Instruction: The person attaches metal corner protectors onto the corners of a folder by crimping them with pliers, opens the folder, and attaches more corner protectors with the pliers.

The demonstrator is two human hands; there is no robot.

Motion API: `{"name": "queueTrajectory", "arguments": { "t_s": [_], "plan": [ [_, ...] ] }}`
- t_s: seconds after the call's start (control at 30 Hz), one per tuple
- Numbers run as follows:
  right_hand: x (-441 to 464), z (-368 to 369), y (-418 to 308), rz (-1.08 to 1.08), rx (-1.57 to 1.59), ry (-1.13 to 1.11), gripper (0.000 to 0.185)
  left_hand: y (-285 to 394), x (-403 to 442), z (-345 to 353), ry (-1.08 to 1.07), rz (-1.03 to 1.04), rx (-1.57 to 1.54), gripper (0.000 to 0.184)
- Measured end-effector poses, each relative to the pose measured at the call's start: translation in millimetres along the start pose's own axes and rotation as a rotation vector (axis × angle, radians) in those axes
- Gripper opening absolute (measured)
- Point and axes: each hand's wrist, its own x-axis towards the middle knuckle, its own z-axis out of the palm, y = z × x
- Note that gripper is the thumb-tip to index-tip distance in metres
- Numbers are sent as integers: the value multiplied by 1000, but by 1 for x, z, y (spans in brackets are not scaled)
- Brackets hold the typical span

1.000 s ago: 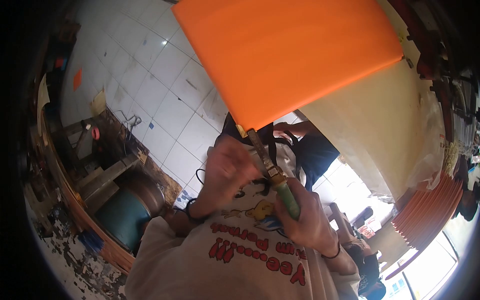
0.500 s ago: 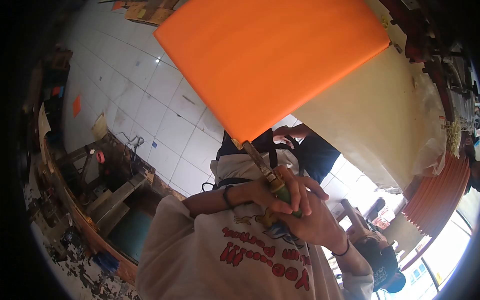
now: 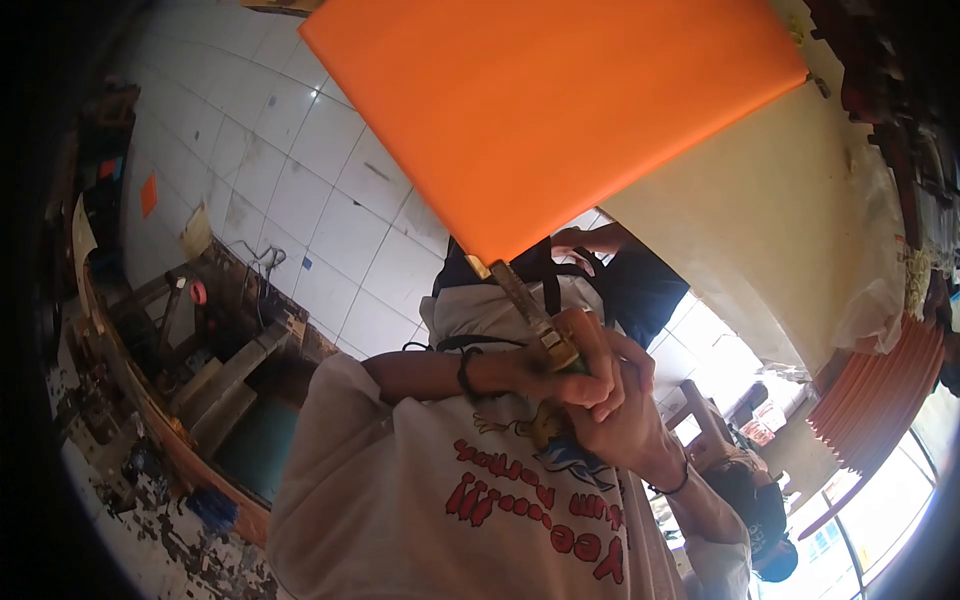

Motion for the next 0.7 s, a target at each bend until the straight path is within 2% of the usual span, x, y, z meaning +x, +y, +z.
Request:
{"name": "queueTrajectory", "arguments": {
  "t_s": [0.27, 0.33, 0.43, 0.53, 0.57, 0.63, 0.67, 0.7],
  "plan": [
    [3, 3, 8, -45, -41, 39, 74, -9, -4, -3, 24, -29, -58, 17],
    [4, 1, 5, -11, -6, -5, 74, -6, -4, -2, 37, -45, -67, 16],
    [7, -1, -4, 34, 22, -57, 74, -4, -2, -9, -58, 37, 52, 14],
    [9, -12, -18, 144, 100, -166, 73, -6, -4, -12, -62, -18, 72, 28],
    [10, -15, -22, 192, 138, -212, 72, -7, -5, -13, -79, 8, 45, 22],
    [5, -12, -10, -2, 83, -127, 71, -8, -5, -11, -114, 61, -20, 21],
    [4, -11, -6, -102, 55, -83, 71, -5, -4, -13, -85, 25, 91, 29],
    [2, -13, -14, -5, 121, -106, 69, 6, -3, -14, -52, -12, 202, 38]
  ]
}}
